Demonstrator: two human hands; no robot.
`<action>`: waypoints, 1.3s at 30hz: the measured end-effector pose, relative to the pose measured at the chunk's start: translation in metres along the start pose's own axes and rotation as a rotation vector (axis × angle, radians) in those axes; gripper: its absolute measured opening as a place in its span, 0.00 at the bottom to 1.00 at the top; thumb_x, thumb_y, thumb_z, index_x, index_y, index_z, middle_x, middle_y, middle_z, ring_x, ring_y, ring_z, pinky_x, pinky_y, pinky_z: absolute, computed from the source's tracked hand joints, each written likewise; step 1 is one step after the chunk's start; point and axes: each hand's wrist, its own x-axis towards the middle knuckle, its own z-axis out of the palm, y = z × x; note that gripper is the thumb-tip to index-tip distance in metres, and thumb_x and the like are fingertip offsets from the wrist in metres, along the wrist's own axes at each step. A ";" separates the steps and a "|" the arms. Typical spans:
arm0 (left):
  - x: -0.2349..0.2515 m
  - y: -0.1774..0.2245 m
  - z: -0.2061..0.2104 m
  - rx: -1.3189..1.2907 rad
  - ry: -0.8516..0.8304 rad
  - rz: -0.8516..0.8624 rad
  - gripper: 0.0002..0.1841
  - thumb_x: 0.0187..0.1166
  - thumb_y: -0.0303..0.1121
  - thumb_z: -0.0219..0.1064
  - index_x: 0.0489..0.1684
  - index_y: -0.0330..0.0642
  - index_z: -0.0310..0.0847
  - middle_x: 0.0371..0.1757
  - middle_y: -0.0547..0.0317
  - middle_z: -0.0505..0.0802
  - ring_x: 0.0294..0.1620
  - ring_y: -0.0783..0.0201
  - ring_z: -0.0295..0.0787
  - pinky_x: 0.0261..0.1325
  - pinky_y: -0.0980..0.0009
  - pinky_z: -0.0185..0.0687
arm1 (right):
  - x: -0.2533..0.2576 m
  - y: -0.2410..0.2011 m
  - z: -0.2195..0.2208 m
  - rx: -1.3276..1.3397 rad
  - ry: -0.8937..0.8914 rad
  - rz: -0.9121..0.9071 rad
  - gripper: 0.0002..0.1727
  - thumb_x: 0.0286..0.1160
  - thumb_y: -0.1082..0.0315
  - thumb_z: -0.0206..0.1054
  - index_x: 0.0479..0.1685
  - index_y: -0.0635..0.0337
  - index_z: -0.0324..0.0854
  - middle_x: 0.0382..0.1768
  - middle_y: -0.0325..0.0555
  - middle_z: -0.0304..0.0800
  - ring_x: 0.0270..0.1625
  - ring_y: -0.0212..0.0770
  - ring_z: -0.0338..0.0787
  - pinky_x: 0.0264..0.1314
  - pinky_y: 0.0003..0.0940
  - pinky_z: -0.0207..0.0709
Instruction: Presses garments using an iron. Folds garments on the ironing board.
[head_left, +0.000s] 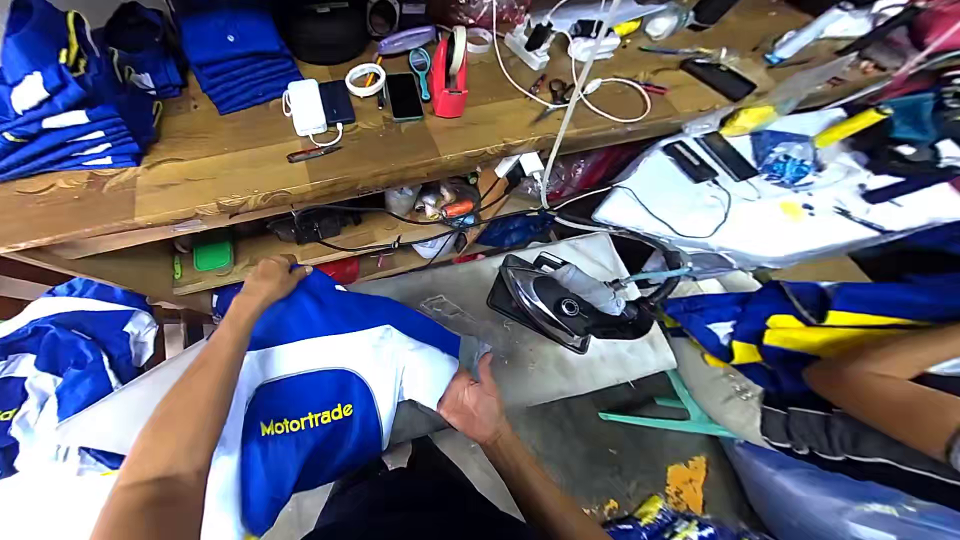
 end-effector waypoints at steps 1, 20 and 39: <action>0.004 0.001 0.016 0.008 0.018 -0.014 0.29 0.85 0.56 0.63 0.60 0.35 0.85 0.57 0.27 0.90 0.64 0.26 0.85 0.65 0.24 0.73 | -0.003 0.002 0.001 -0.111 0.061 0.017 0.47 0.79 0.24 0.41 0.83 0.51 0.66 0.71 0.50 0.86 0.73 0.50 0.85 0.74 0.55 0.80; -0.082 0.071 0.140 -0.058 0.378 0.660 0.20 0.88 0.40 0.54 0.70 0.48 0.87 0.76 0.55 0.87 0.84 0.48 0.75 0.84 0.44 0.67 | -0.024 -0.036 -0.003 -1.616 0.586 -0.369 0.16 0.82 0.59 0.65 0.49 0.64 0.86 0.29 0.44 0.89 0.28 0.37 0.88 0.35 0.38 0.84; -0.071 0.071 0.183 0.098 0.161 0.517 0.36 0.91 0.61 0.38 0.95 0.54 0.56 0.95 0.67 0.62 0.97 0.53 0.47 0.94 0.38 0.34 | 0.033 -0.284 0.033 -2.577 0.415 -0.145 0.39 0.80 0.40 0.65 0.84 0.58 0.72 0.64 0.69 0.86 0.68 0.73 0.83 0.66 0.78 0.69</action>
